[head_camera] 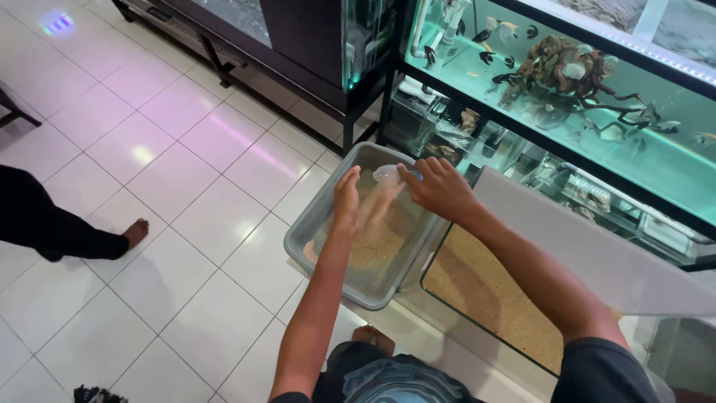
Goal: The person cleans aquarium sand by repeatedly scooping it from a large bin using a small plastic cup and pouring it into a glass aquarium, then stirring the sand and water mixture by hand.
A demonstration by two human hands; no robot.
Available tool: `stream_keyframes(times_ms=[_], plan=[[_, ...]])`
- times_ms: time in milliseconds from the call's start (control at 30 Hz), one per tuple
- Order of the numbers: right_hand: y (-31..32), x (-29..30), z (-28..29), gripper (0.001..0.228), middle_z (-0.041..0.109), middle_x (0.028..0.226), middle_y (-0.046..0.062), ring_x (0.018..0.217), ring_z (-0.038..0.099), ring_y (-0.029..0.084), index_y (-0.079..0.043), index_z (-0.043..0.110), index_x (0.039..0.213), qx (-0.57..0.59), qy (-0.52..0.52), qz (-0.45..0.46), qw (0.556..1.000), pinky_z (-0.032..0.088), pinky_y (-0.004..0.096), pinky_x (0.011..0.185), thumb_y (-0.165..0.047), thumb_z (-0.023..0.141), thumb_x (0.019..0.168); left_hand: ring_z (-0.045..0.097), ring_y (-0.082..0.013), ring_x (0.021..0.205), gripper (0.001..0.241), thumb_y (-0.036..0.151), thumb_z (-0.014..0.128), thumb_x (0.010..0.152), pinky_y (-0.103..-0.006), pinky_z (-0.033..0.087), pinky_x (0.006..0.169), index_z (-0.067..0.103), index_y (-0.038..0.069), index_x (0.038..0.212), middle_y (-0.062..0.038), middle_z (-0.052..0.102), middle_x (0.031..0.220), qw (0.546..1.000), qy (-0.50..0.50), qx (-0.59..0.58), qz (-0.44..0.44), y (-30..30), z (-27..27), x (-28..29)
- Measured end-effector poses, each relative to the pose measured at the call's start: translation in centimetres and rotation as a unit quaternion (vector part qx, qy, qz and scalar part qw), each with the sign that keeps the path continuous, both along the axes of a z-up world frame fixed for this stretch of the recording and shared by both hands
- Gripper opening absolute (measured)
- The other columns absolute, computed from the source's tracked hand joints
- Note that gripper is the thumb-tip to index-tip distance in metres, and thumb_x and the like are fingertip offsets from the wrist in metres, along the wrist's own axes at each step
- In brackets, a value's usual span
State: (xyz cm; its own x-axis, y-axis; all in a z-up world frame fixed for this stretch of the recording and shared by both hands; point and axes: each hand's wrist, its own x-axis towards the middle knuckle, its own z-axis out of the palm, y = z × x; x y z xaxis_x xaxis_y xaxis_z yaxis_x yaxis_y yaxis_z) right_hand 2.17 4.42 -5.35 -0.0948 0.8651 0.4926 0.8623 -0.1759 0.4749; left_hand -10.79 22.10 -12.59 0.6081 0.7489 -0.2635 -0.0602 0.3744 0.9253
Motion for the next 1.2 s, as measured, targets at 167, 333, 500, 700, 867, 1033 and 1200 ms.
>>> stream_keyframes(times_ms=[167, 333, 500, 700, 867, 1033, 1200], plan=[[-0.3, -0.9, 1.1, 0.044, 0.056, 0.103, 0.01, 0.082, 0.055, 0.026, -0.017, 0.064, 0.128, -0.011, 0.008, 0.019, 1.0, 0.042, 0.035, 0.073, -0.023, 0.068, 0.084, 0.033, -0.0372, 0.152, 0.052, 0.032, 0.056, 0.101, -0.0505, 0.021, 0.126, 0.057, 0.012, 0.148, -0.017, 0.047, 0.158, 0.999, 0.029, -0.038, -0.011, -1.2, 1.3, -0.7], [-1.2, -1.3, 2.3, 0.034, 0.054, 0.106, 0.01, 0.078, 0.051, 0.025, -0.018, 0.062, 0.128, 0.036, 0.002, 0.022, 0.999, 0.038, 0.035, 0.07, -0.019, 0.06, 0.094, 0.029, -0.0397, 0.153, 0.055, 0.033, 0.057, 0.1, -0.0533, 0.018, 0.127, 0.052, 0.013, 0.151, -0.02, 0.042, 0.161, 0.997, 0.045, -0.059, -0.024, -3.3, 4.8, -1.4], [-4.1, -1.7, 3.3, 0.047, 0.057, 0.106, 0.009, 0.079, 0.058, 0.029, -0.018, 0.065, 0.136, 0.062, 0.19, 0.013, 0.98, 0.046, 0.039, 0.07, -0.024, 0.066, 0.089, 0.049, -0.0374, 0.141, 0.05, 0.04, 0.059, 0.098, -0.0531, 0.032, 0.117, 0.06, 0.019, 0.143, -0.017, 0.058, 0.146, 0.994, 0.096, 0.04, -0.043, -4.7, 2.5, 1.3], [-9.2, -2.9, 6.0, 0.048, 0.067, 0.101, 0.011, 0.084, 0.069, 0.032, -0.017, 0.064, 0.133, 0.05, 0.524, -0.16, 0.835, 0.054, 0.049, 0.076, -0.031, 0.066, 0.087, 0.054, -0.012, 0.085, 0.033, 0.033, 0.051, 0.105, -0.0215, 0.045, 0.067, 0.069, 0.015, 0.126, -0.006, 0.065, 0.109, 0.992, -0.037, 0.077, -0.09, -9.6, 8.3, 2.0], [-14.5, -1.8, 5.0, 0.037, 0.065, 0.093, 0.012, 0.088, 0.067, 0.037, -0.019, 0.066, 0.123, 0.09, 0.562, -0.185, 0.801, 0.052, 0.051, 0.079, -0.029, 0.062, 0.088, 0.061, -0.0135, 0.067, 0.029, 0.03, 0.054, 0.103, -0.0227, 0.054, 0.055, 0.072, 0.009, 0.114, -0.008, 0.069, 0.091, 0.977, -0.116, 0.038, -0.177, -13.1, 7.6, 5.4], [-19.7, -2.4, 4.9, 0.037, 0.067, 0.098, 0.019, 0.093, 0.066, 0.044, -0.015, 0.067, 0.12, 0.104, 0.591, -0.229, 0.766, 0.051, 0.055, 0.083, -0.023, 0.056, 0.086, 0.066, -0.0151, 0.072, 0.029, 0.031, 0.059, 0.102, -0.0254, 0.058, 0.061, 0.075, 0.01, 0.112, -0.01, 0.072, 0.091, 0.948, -0.106, 0.112, -0.278, -15.7, 8.7, 6.4], [-23.5, -2.2, 0.5, 0.041, 0.072, 0.111, 0.02, 0.099, 0.068, 0.046, -0.016, 0.068, 0.123, 0.062, 0.605, -0.307, 0.732, 0.051, 0.058, 0.087, -0.025, 0.056, 0.085, 0.071, -0.0164, 0.084, 0.029, 0.036, 0.06, 0.101, -0.0317, 0.06, 0.077, 0.075, 0.018, 0.117, -0.007, 0.074, 0.1, 0.902, -0.039, 0.213, -0.375, -17.3, 9.7, 6.4]])
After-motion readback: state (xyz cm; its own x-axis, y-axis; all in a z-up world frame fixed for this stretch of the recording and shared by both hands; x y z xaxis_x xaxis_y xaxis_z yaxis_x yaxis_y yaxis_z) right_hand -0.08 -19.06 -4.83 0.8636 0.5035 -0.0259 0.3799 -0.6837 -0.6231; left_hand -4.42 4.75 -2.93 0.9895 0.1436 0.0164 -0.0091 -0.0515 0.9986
